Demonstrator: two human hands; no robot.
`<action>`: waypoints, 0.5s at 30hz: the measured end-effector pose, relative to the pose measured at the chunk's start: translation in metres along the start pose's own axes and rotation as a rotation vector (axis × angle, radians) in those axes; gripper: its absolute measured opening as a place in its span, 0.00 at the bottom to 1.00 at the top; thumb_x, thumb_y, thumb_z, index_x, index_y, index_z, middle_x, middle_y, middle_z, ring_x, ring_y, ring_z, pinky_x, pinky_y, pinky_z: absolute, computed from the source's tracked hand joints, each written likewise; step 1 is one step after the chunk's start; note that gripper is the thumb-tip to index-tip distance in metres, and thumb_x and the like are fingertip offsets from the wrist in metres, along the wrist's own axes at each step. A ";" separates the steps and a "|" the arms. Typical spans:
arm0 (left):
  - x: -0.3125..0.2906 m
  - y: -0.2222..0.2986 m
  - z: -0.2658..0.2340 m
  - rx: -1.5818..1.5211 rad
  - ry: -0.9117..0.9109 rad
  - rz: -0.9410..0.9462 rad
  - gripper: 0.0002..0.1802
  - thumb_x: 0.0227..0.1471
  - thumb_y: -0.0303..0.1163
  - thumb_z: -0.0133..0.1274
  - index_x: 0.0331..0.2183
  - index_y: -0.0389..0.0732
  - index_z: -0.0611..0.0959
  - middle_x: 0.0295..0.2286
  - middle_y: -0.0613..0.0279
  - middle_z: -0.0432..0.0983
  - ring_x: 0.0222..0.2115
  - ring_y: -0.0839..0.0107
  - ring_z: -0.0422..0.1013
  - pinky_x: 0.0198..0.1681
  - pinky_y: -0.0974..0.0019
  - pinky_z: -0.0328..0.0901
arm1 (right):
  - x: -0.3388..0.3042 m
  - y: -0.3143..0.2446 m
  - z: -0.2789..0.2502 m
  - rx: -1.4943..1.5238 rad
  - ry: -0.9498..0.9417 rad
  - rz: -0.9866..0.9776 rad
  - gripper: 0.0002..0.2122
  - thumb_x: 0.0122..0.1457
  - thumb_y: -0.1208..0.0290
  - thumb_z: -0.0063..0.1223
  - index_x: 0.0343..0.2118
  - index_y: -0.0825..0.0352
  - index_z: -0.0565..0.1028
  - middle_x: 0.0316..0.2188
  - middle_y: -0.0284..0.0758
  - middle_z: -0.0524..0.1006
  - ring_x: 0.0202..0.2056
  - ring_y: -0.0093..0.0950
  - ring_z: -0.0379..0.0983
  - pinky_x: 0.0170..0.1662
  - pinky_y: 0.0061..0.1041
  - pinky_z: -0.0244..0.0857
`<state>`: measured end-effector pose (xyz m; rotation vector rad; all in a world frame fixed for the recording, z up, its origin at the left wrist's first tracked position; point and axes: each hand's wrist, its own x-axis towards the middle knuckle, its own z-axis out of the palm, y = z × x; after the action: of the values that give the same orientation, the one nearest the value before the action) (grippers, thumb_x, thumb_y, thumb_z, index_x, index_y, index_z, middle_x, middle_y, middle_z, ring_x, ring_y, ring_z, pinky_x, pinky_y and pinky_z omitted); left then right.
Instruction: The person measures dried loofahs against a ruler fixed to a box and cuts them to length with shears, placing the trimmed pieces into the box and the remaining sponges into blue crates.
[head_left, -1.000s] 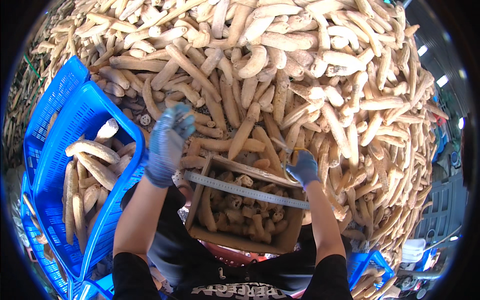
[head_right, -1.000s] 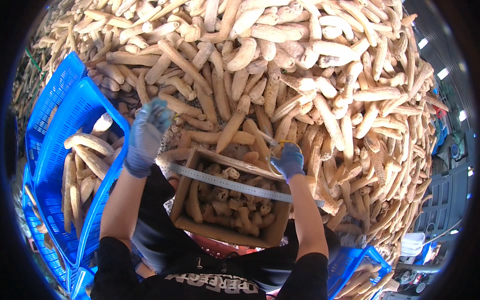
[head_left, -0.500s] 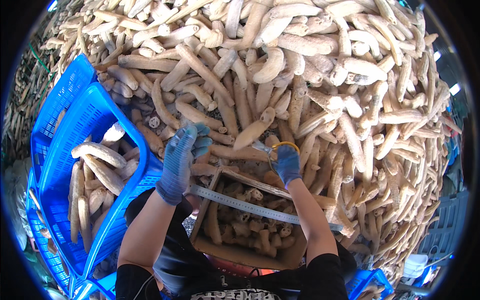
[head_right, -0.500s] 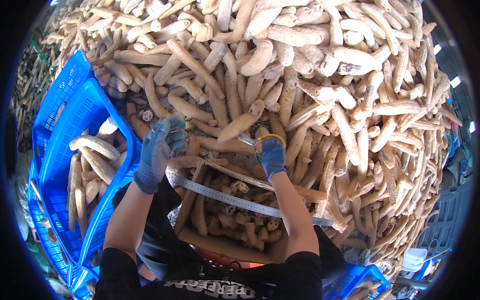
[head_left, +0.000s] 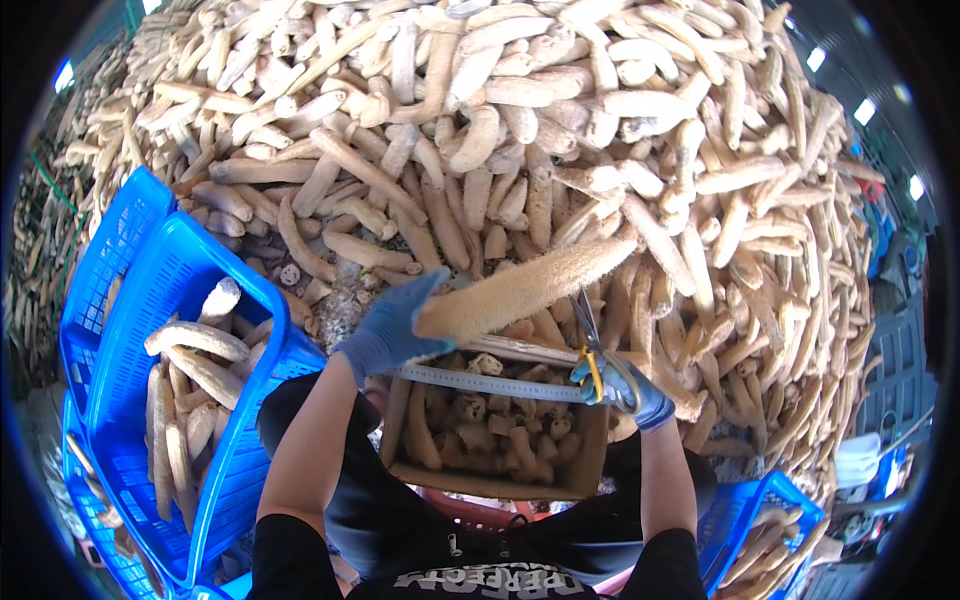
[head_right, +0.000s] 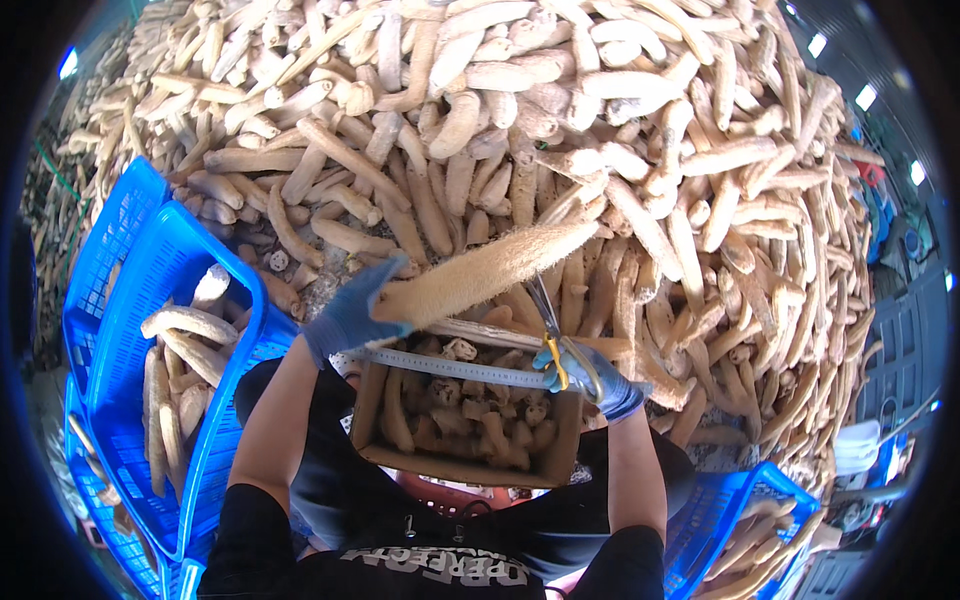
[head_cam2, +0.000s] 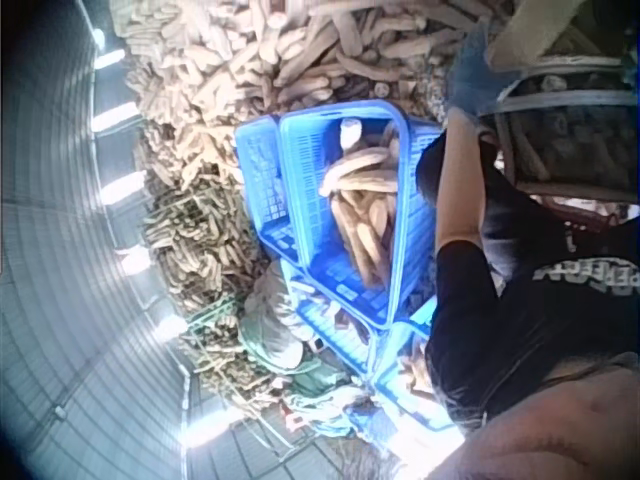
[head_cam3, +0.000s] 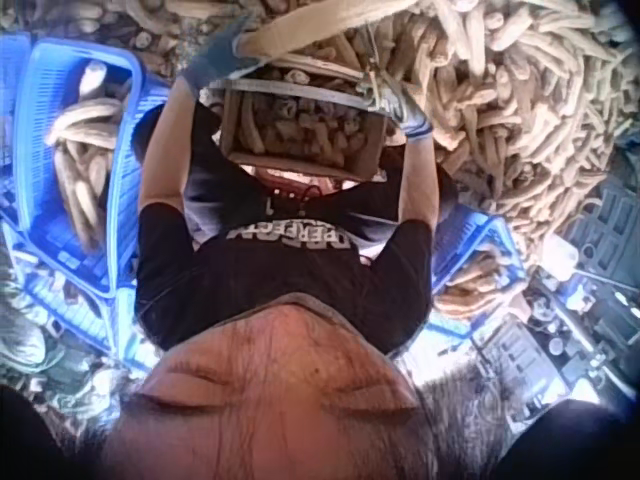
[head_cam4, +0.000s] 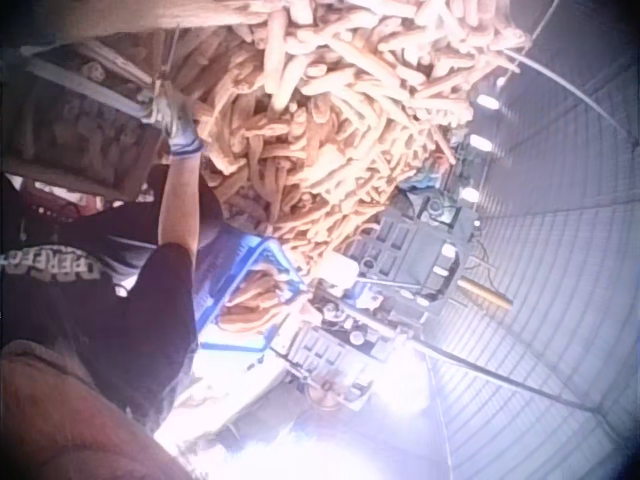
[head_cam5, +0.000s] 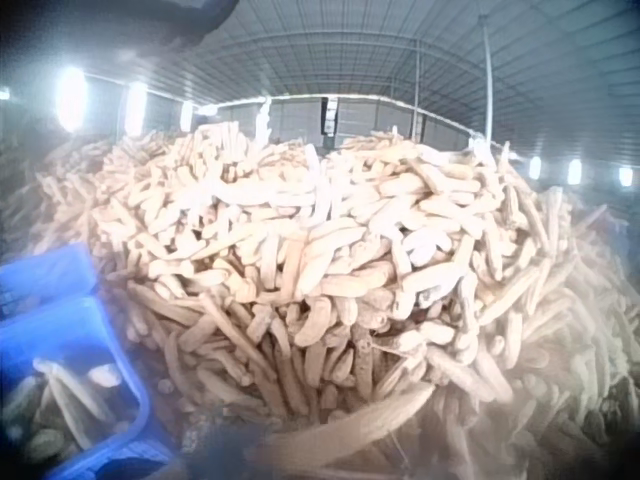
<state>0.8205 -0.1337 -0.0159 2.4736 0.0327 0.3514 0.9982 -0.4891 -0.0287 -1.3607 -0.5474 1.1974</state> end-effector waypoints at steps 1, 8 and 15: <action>0.000 0.017 0.005 -0.269 -0.166 -0.157 0.47 0.40 0.49 0.61 0.56 0.37 0.61 0.50 0.45 0.64 0.49 0.56 0.65 0.55 0.61 0.57 | -0.009 0.007 0.001 -0.004 -0.002 -0.032 0.26 0.57 0.51 0.49 0.46 0.72 0.67 0.40 0.39 0.74 0.36 0.25 0.74 0.37 0.21 0.69; 0.007 0.041 0.068 -1.039 0.022 -0.493 0.33 0.46 0.44 0.59 0.47 0.31 0.70 0.38 0.55 0.74 0.38 0.70 0.70 0.44 0.67 0.66 | -0.012 0.073 0.053 0.359 0.230 -0.238 0.21 0.60 0.53 0.45 0.46 0.67 0.66 0.41 0.40 0.73 0.38 0.29 0.74 0.40 0.26 0.70; -0.013 0.127 0.125 -1.629 -0.090 -0.471 0.18 0.57 0.37 0.46 0.47 0.40 0.70 0.40 0.61 0.71 0.39 0.73 0.69 0.45 0.67 0.66 | -0.013 0.081 0.136 0.499 0.645 -0.423 0.16 0.57 0.78 0.48 0.49 0.69 0.66 0.40 0.31 0.70 0.43 0.22 0.66 0.46 0.23 0.64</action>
<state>0.8330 -0.3105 -0.0388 0.8150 0.1958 -0.0125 0.8486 -0.4574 -0.0709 -1.0428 -0.0504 0.4560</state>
